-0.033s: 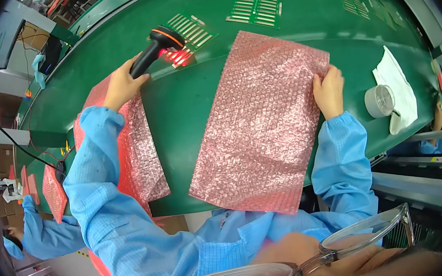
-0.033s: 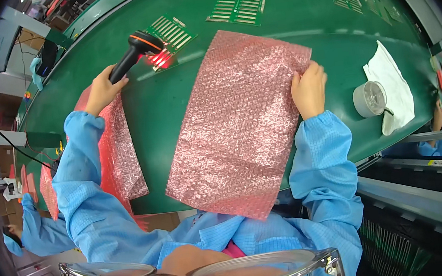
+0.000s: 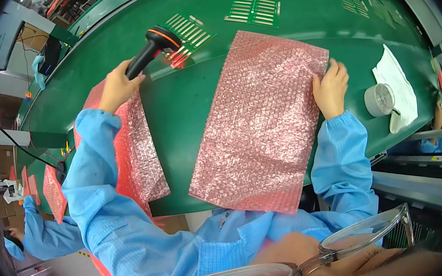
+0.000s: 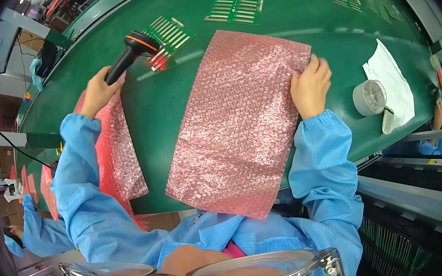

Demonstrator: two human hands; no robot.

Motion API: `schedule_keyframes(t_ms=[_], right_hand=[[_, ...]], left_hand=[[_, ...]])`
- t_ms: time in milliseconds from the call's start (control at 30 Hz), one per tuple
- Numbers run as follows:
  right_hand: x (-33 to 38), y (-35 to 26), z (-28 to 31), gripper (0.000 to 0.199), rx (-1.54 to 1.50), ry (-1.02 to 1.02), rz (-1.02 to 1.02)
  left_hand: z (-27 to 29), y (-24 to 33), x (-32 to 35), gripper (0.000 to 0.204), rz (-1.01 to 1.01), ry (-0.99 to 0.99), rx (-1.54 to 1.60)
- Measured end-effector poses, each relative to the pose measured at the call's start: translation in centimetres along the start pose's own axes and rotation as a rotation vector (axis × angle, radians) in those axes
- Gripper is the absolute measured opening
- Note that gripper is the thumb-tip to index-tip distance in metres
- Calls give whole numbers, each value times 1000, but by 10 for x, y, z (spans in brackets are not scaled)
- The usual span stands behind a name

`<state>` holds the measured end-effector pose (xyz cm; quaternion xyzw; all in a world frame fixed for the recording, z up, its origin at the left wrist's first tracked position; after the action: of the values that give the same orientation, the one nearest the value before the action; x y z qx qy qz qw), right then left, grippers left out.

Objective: Scanning circuit boards with a barcode reader and wrapping them in bubble wrap at a workstation.

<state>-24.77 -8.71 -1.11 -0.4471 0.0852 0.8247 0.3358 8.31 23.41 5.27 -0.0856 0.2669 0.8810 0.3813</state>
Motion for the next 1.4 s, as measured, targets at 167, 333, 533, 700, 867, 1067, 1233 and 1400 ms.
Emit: schedule_keyframes(t_ms=[167, 333, 533, 700, 867, 1067, 1233, 1400], right_hand=[[-17, -130, 28, 46, -858, -451, 162], [59, -319, -6, 77, -1001, -1283, -25], [104, -416, 13, 36, -1608, -1348, -354], [148, -429, 84, 24, -1461, -1649, -49], [181, -433, 96, 16, -1534, -1288, 33], [142, -373, 90, 38, -1701, -1383, 201], [33, -226, 42, 27, -1040, -1072, 48], [-1, -95, 7, 44, -420, -336, 116]], left_hand=[[108, 38, 6, 40, -92, 104, -265], [223, 59, 16, 39, -97, 157, -658], [328, 56, 18, 42, -127, 89, -1086], [320, 75, -26, 43, -155, 182, -1038], [143, 88, -79, 50, -374, 189, -304], [-55, 74, -108, 46, -266, -172, 78], [-77, 60, -125, 46, -209, -189, 48], [2, 57, -113, 45, -158, -123, -72]])
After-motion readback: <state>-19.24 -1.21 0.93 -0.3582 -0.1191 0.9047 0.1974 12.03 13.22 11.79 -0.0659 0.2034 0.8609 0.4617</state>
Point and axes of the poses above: each hand's wrist, its own x-axis away from the middle knuckle, its own z-axis out of the back of the hand, y = z × x, the point moved 5 cm from there along -x, towards the middle knuckle, and after that the axes turned 10 degrees about y, right-handed, at the moved point
